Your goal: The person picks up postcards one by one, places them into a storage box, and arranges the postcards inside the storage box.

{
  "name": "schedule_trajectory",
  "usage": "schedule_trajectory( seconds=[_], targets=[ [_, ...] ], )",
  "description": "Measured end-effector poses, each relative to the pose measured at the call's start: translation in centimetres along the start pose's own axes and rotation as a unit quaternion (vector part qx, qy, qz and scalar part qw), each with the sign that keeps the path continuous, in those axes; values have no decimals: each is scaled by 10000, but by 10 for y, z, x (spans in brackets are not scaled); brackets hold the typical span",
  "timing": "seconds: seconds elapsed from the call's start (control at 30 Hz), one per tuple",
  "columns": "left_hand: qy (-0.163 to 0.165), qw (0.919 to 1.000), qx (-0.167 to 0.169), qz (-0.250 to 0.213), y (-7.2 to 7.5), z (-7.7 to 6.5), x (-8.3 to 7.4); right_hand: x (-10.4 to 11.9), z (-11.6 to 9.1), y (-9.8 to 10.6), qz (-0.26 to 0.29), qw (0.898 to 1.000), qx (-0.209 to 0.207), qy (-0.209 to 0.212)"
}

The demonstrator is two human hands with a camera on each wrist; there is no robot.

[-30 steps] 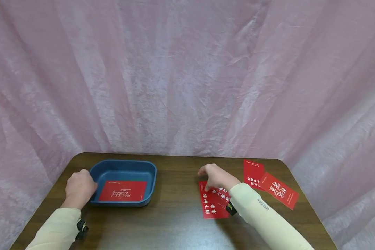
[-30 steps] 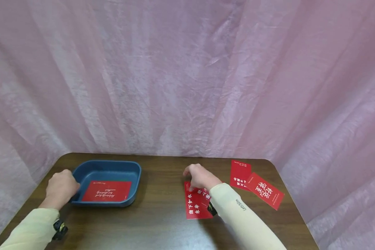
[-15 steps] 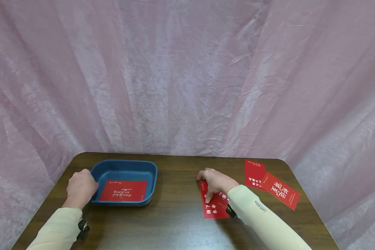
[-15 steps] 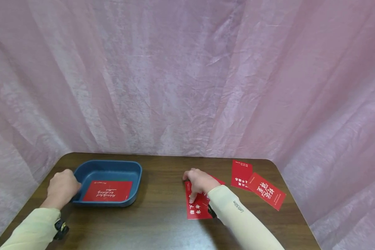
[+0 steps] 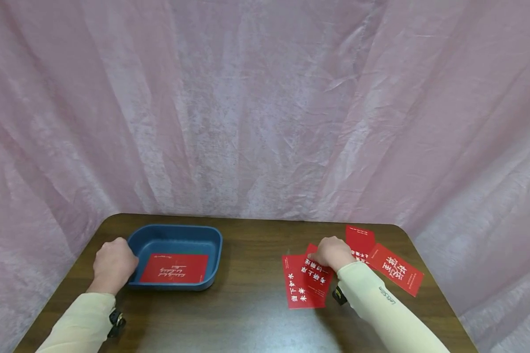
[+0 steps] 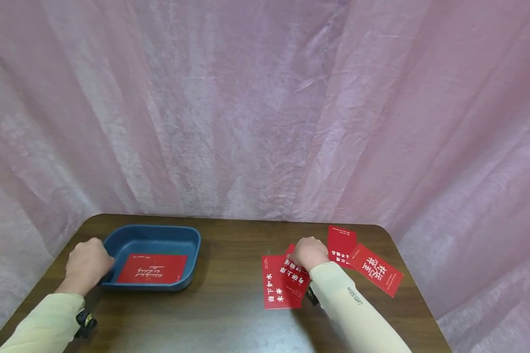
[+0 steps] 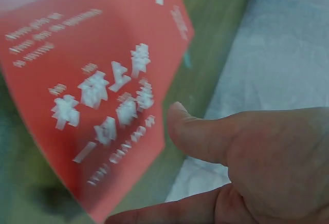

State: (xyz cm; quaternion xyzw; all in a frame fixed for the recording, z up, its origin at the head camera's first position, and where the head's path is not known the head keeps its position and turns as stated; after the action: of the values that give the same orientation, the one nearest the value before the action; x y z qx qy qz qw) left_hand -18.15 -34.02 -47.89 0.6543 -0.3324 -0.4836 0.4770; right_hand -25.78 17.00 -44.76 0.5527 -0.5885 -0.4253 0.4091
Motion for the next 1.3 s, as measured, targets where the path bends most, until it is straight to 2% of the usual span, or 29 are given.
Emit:
schedule_trajectory(
  seconds=[0.07, 0.2, 0.37, 0.5, 0.63, 0.73, 0.83, 0.9, 0.93, 0.97, 1.03, 1.1, 1.17, 1.3],
  targets=[
    [-8, 10000, -43, 35, 1, 0, 0, 1, -2, -6, -9, 9999, 139, -31],
    [-61, 10000, -12, 23, 2, 0, 1, 8, -3, -21, -95, 9999, 94, 26],
    [-17, 10000, 85, -8, 1, -1, 0, 23, 0, -31, -254, 9992, 13, 306],
    [-25, 10000, 23, 8, 1, 0, -1, 33, 5, -33, -359, 9947, -72, 966],
    [-21, 10000, -23, -2, 1, 0, 0, 38, 11, -34, -208, 9811, -127, 1921],
    [-14, 10000, -44, 17, 1, -1, 0, 37, 15, -33, 342, 9690, 29, 2445],
    [-8, 10000, -62, 35, 0, -1, 0, 33, 18, -30, 1059, 9595, 25, 2612],
    [-12, 10000, -74, 30, 0, -1, 0, 27, 19, -25, 1365, 9591, -247, 2469],
    [-11, 10000, -75, 17, -1, -1, 0, 23, 19, -22, 1399, 9627, -447, 2271],
    [-13, 10000, -74, 4, -1, -1, 0, 19, 19, -20, 1387, 9677, -659, 1997],
    [-28, 10000, -58, -25, 0, -1, 0, 11, 16, -17, 1271, 9805, -809, 1263],
    [-41, 10000, -57, -54, 0, -1, 1, 5, 13, -18, 1095, 9898, -723, 556],
    [-77, 9999, -109, -45, 0, 0, 2, 2, 10, -22, 1016, 9937, -460, 70],
    [-141, 9997, -183, -13, -1, -1, 2, 3, 8, -30, 942, 9951, -243, -162]
  ],
)
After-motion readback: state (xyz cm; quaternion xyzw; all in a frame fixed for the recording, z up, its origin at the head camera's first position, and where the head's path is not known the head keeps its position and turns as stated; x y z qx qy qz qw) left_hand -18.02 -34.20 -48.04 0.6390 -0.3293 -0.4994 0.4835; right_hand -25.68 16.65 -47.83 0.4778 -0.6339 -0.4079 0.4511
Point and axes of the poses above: each hand's wrist, its own z-axis towards the middle knuckle, its own y-axis out of the back of the hand, x = y × z, the point moved 1 cm from there along z, towards the middle knuckle, and after that the axes turned 3 degrees about z, right-handed, at the moved point
